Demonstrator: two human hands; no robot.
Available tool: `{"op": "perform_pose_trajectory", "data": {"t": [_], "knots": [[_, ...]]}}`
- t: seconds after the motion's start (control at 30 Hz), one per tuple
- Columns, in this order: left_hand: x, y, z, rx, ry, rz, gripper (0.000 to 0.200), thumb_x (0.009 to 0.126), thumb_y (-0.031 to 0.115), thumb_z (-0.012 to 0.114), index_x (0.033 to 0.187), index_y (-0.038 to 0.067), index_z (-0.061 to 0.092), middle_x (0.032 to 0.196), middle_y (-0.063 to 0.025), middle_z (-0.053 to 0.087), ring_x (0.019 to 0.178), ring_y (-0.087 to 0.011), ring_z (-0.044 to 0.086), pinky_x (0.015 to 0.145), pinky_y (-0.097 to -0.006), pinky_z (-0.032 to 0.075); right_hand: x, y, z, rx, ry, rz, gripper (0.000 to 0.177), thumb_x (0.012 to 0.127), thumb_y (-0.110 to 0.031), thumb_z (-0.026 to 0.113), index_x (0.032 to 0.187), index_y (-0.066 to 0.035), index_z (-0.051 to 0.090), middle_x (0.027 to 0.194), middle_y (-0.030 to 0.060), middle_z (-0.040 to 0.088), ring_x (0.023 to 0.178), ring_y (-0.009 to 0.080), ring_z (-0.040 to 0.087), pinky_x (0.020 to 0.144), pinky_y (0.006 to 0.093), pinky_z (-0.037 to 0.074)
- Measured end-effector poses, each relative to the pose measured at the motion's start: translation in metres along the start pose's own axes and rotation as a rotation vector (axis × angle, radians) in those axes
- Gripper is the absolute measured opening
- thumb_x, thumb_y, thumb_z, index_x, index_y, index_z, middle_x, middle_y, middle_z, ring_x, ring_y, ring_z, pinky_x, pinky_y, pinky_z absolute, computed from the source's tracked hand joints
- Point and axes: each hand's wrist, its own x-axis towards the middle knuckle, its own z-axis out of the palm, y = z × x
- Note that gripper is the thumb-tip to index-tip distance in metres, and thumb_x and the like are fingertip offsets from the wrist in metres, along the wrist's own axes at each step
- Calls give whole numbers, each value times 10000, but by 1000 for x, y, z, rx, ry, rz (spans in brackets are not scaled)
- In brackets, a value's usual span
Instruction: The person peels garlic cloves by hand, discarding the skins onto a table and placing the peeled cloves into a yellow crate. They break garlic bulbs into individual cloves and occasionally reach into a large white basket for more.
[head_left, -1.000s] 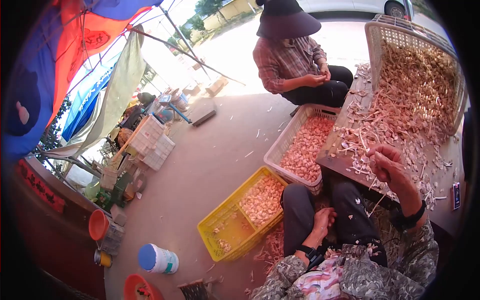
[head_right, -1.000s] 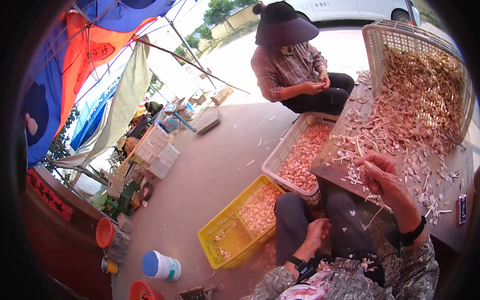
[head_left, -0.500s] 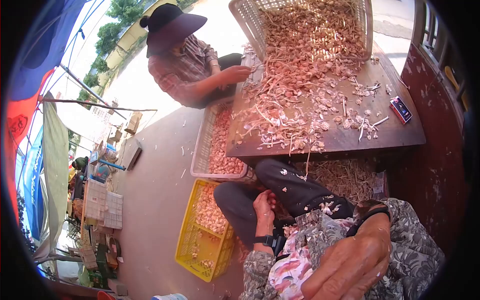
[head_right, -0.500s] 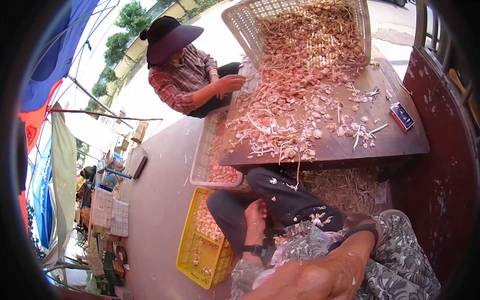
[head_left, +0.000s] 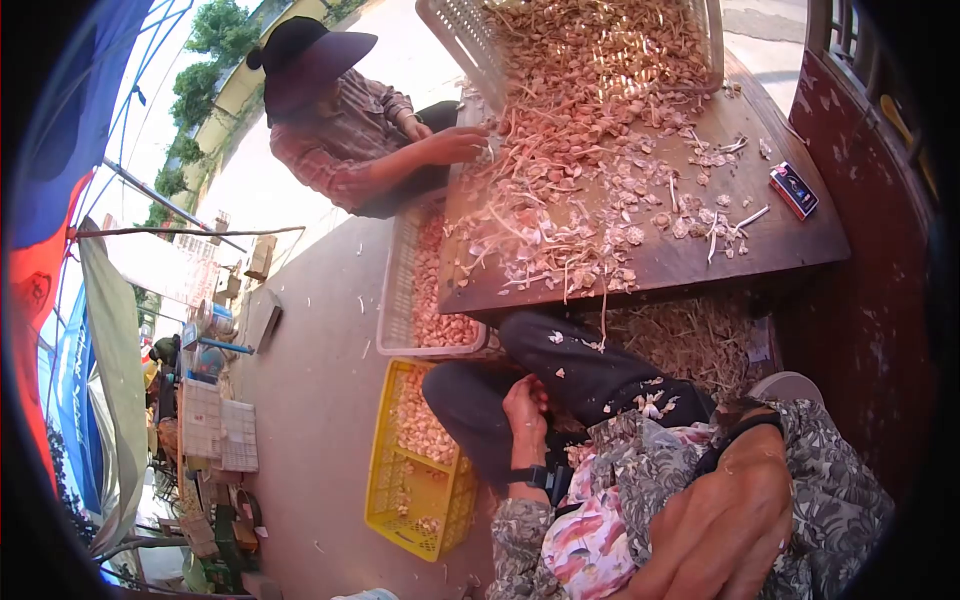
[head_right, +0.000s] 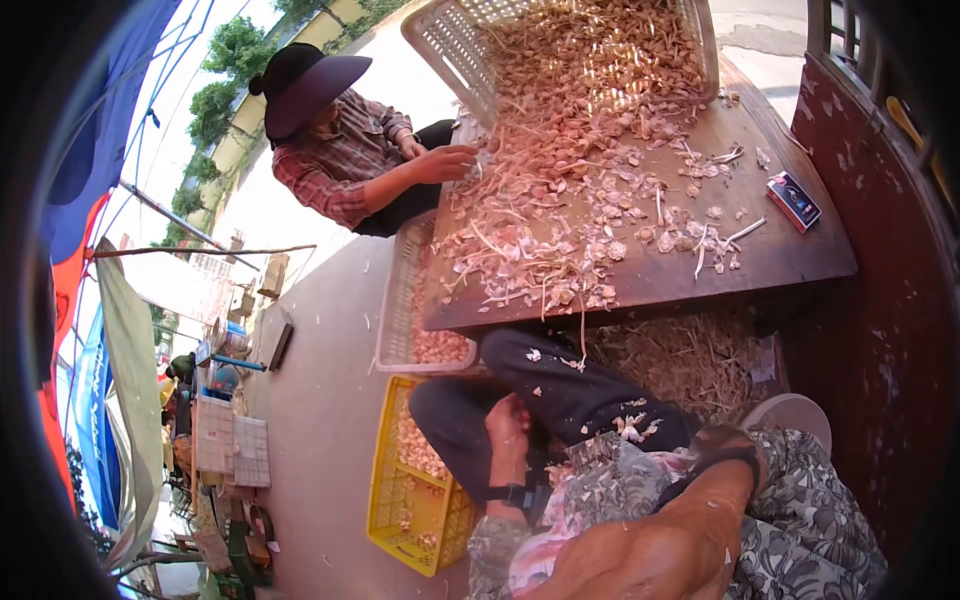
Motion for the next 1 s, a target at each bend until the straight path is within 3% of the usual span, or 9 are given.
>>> {"op": "perform_pose_trajectory", "data": {"t": [0.43,0.63,0.7,0.77,0.83,0.87,0.9,0.93,1.0], "knots": [[-4,-4,0,13,3,9,174,879,108,451,936,-5,570,693,-54,572,482,-121,498,372,-215,330,-11,14,4,156,143,-193,319,761,-79,702,922,170,584,768,252,603,606,294,611,514,329,486],[-12,7,5,-58,40,37,188,884,120,452,948,-15,566,700,-72,579,469,-119,481,369,-219,325,-19,10,4,183,307,-30,282,766,-87,703,904,135,598,760,206,603,605,268,596,510,320,461],[-15,15,4,-111,37,87,196,889,132,457,951,-17,567,702,-79,581,461,-121,475,368,-221,324,-27,7,-23,104,107,115,274,806,17,611,1005,185,526,917,297,569,753,341,596,622,377,473],[-23,28,7,-327,-158,106,280,905,230,459,970,-22,561,739,-109,588,480,-126,480,378,-215,340,-16,7,-35,-73,359,251,264,750,46,646,965,169,555,832,256,601,744,284,602,627,341,478],[-36,48,18,-458,-314,55,340,909,287,444,985,-27,553,780,-123,589,541,-144,511,409,-221,369,-11,33,-54,-586,474,316,224,748,-14,679,925,87,587,803,131,617,696,167,590,578,266,452],[-38,54,21,-585,-466,8,402,913,344,430,999,-31,544,821,-137,591,601,-163,541,440,-227,398,-4,36,-67,-852,380,408,220,763,-58,676,947,30,593,762,74,595,647,118,565,540,234,423],[-32,37,27,-634,-400,40,480,911,408,395,1038,-36,526,901,-149,582,755,-203,569,528,-258,450,-8,54,-84,-968,327,370,189,783,-82,661,946,-10,597,726,46,562,609,98,540,515,226,400],[-56,75,47,-631,-418,-10,506,905,426,398,1058,-41,518,925,-146,576,838,-233,570,591,-295,474,-16,70,-103,-1040,274,382,199,798,-122,660,951,-14,593,738,64,566,616,122,551,530,243,421],[-76,104,73,-695,-418,-86,493,917,402,377,1068,-46,516,919,-143,577,788,-216,558,529,-271,460,-30,93,-135,-1194,276,425,219,804,-145,654,959,-7,586,756,90,575,641,169,570,554,278,447]]}}
